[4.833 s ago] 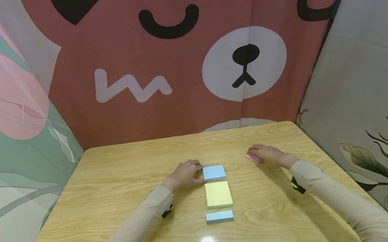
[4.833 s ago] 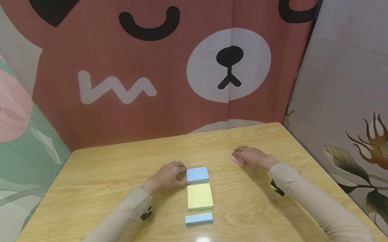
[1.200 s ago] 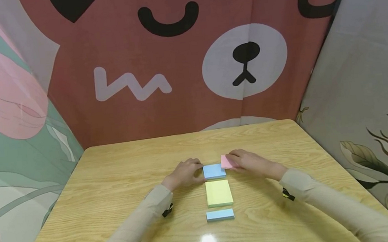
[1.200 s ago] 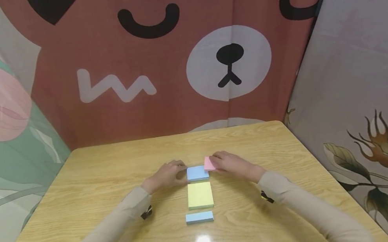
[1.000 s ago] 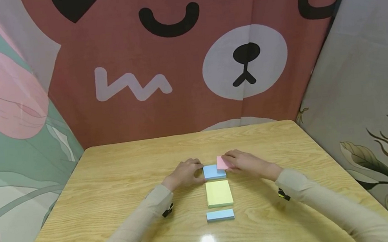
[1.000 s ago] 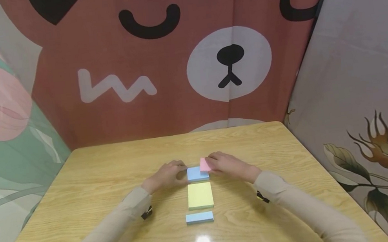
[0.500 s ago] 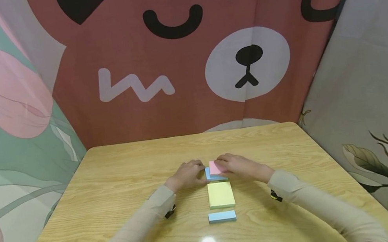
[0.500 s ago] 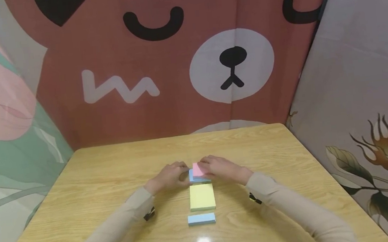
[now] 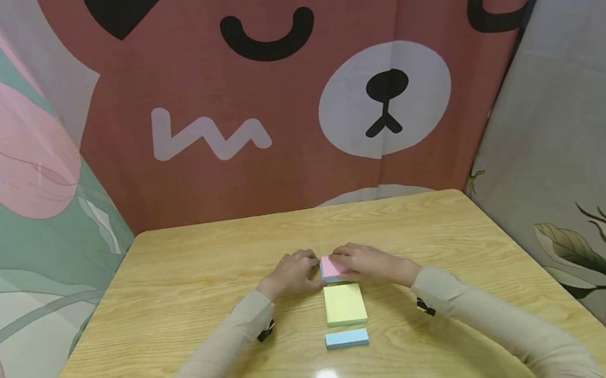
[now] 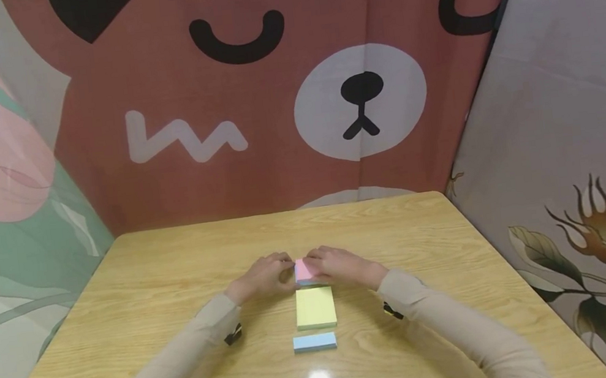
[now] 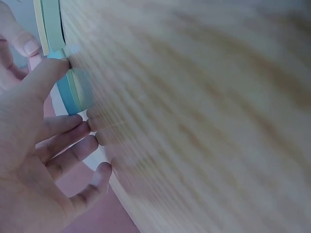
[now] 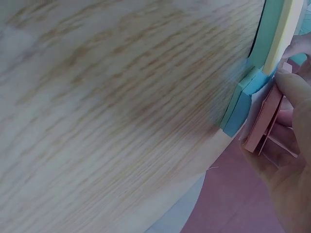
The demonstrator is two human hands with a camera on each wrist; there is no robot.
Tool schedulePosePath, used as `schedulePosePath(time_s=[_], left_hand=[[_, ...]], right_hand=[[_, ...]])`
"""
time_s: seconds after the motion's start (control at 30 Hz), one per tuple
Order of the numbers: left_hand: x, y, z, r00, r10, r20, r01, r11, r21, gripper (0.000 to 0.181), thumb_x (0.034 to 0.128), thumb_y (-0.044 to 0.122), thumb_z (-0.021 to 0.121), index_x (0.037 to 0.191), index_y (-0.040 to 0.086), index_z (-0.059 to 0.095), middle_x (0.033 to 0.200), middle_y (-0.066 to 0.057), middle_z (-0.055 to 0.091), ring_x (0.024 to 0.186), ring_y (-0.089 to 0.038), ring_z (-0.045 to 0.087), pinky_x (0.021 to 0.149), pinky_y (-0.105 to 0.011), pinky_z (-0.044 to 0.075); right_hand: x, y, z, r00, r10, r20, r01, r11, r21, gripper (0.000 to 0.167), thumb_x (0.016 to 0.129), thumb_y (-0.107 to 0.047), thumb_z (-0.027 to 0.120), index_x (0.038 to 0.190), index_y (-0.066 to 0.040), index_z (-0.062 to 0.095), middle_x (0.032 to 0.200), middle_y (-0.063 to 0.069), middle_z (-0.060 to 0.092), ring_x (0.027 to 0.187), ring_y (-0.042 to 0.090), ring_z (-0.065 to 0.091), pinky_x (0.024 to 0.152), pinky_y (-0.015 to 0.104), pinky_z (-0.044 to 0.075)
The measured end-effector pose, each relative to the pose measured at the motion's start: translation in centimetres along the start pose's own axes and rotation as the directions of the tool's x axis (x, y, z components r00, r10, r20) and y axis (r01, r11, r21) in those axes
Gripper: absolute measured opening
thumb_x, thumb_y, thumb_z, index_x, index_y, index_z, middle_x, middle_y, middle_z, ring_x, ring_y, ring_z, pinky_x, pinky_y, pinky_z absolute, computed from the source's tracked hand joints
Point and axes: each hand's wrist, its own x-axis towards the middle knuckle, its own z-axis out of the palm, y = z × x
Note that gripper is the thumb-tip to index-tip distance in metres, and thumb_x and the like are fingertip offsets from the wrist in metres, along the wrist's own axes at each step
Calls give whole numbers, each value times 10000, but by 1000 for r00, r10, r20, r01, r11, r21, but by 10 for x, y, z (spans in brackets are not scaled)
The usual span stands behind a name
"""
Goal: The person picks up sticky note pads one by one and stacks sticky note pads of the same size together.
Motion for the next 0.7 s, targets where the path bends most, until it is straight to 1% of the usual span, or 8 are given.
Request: schedulePosePath(time_s=[0.23, 0.43, 0.53, 0.7], left_hand=[[1, -1, 1, 1000, 4, 0, -4, 1000, 16, 530, 894, 445, 707, 1245, 49, 678, 1221, -52, 616, 1136, -229, 560, 916, -511, 484], [2, -1, 0, 1000, 8, -5, -8, 1000, 25, 538, 900, 444, 695, 1250, 36, 675, 1230, -54, 610, 1146, -226, 553, 939, -549, 468], [1, -1, 0, 1000, 2, 2, -2, 1000, 26, 546, 903, 448, 691, 1260, 35, 669, 1242, -55, 603, 1157, -227, 548, 954, -557, 459], [0, 0, -1, 1000, 6, 7, -6, 1000, 16, 537, 903, 445, 695, 1250, 36, 673, 1234, -52, 604, 1140, -222, 552, 934, -514, 478]], right_hand=[[1, 0, 6, 999, -26, -27, 26, 1000, -1, 473, 958, -255, 682, 1319, 37, 592, 1251, 151, 616, 1114, 265, 603, 895, 346, 531], [2, 3, 9, 1000, 25, -12, -25, 999, 29, 492, 950, -261, 690, 1336, 25, 582, 1282, 154, 605, 1150, 276, 591, 933, 359, 515], [3, 4, 10, 999, 40, -1, -40, 999, 37, 504, 951, -268, 685, 1350, 18, 572, 1299, 156, 597, 1173, 286, 580, 953, 371, 504], [3, 5, 13, 999, 36, 9, -36, 999, 37, 506, 958, -284, 671, 1359, 7, 567, 1303, 138, 599, 1180, 276, 576, 968, 372, 493]])
